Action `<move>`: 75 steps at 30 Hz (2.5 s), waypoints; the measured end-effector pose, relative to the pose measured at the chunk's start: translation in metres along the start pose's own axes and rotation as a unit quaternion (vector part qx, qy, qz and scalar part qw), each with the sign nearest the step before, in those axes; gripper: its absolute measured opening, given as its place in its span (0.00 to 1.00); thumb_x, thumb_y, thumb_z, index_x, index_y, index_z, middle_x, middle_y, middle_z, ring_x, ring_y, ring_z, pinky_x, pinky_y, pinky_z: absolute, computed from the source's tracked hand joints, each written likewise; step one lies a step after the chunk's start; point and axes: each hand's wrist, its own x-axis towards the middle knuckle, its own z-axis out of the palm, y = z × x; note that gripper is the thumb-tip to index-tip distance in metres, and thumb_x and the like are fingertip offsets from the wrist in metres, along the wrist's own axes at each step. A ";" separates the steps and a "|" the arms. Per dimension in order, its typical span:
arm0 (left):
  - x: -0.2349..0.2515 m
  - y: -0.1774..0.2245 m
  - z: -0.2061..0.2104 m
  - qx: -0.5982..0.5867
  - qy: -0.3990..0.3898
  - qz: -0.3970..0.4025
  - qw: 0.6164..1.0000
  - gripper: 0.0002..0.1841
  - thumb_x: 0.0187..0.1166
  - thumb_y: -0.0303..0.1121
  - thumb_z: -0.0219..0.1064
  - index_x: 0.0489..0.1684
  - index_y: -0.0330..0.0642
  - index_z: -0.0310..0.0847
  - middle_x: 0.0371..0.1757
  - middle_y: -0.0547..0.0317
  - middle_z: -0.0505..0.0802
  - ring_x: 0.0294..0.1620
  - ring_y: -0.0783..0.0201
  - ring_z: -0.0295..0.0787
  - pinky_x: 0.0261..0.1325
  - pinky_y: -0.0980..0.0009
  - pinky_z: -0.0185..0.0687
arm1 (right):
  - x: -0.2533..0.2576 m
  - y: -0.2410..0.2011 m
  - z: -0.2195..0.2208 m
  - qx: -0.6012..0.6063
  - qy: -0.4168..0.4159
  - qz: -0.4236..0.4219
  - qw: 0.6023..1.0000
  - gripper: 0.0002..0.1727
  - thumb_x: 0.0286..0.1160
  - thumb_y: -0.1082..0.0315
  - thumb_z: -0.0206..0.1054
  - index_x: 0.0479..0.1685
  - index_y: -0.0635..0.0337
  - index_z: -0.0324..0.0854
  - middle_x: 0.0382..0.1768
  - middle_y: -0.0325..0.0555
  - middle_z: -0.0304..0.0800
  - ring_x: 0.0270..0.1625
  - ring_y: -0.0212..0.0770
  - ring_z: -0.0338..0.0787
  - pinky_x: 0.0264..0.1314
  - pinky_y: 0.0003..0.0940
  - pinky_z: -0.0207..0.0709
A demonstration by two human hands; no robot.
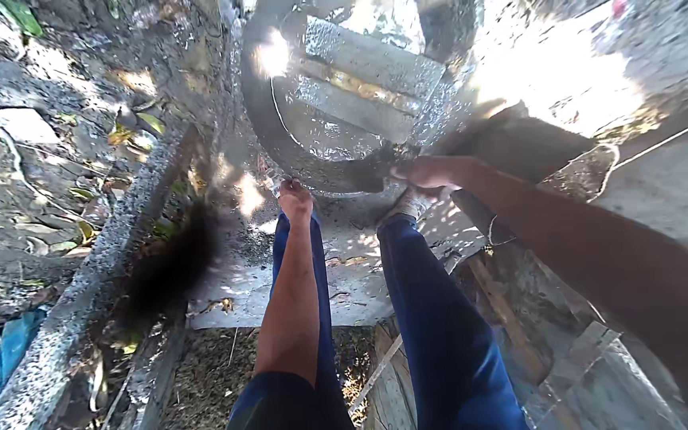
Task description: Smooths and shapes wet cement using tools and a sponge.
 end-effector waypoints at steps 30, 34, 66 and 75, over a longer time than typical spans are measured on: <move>-0.116 0.175 -0.132 0.135 0.085 0.449 0.879 0.29 0.67 0.29 0.70 0.73 0.38 0.76 0.62 0.41 0.90 0.63 0.49 0.89 0.67 0.43 0.82 | -0.001 0.149 -0.045 -0.007 0.375 -0.172 0.911 0.35 0.89 0.35 0.46 0.72 0.58 0.71 0.51 0.70 0.89 0.54 0.76 0.91 0.48 0.77 0.80; -0.151 0.126 -0.144 -0.201 0.050 0.403 0.892 0.26 0.74 0.23 0.66 0.74 0.37 0.70 0.60 0.53 0.90 0.59 0.60 0.90 0.63 0.57 0.89 | 0.019 0.150 -0.016 0.049 0.351 -0.185 0.917 0.36 0.90 0.38 0.49 0.74 0.64 0.71 0.54 0.73 0.88 0.57 0.75 0.90 0.53 0.77 0.80; -0.097 -0.122 -0.155 -0.620 0.026 0.284 0.731 0.13 0.67 0.14 0.57 0.45 0.40 0.73 0.43 0.52 0.90 0.51 0.53 0.90 0.58 0.51 0.88 | 0.066 -0.026 0.178 0.394 0.377 -0.203 0.813 0.35 0.91 0.37 0.45 0.74 0.61 0.71 0.33 0.54 0.89 0.26 0.50 0.92 0.33 0.53 0.91; -0.085 -0.118 -0.158 -0.631 -0.010 0.270 0.727 0.14 0.67 0.15 0.57 0.44 0.43 0.74 0.44 0.54 0.89 0.53 0.55 0.89 0.59 0.52 0.88 | 0.108 0.020 0.184 0.516 0.383 -0.181 0.745 0.34 0.92 0.36 0.43 0.64 0.61 0.71 0.20 0.47 0.80 0.16 0.46 0.85 0.23 0.49 0.88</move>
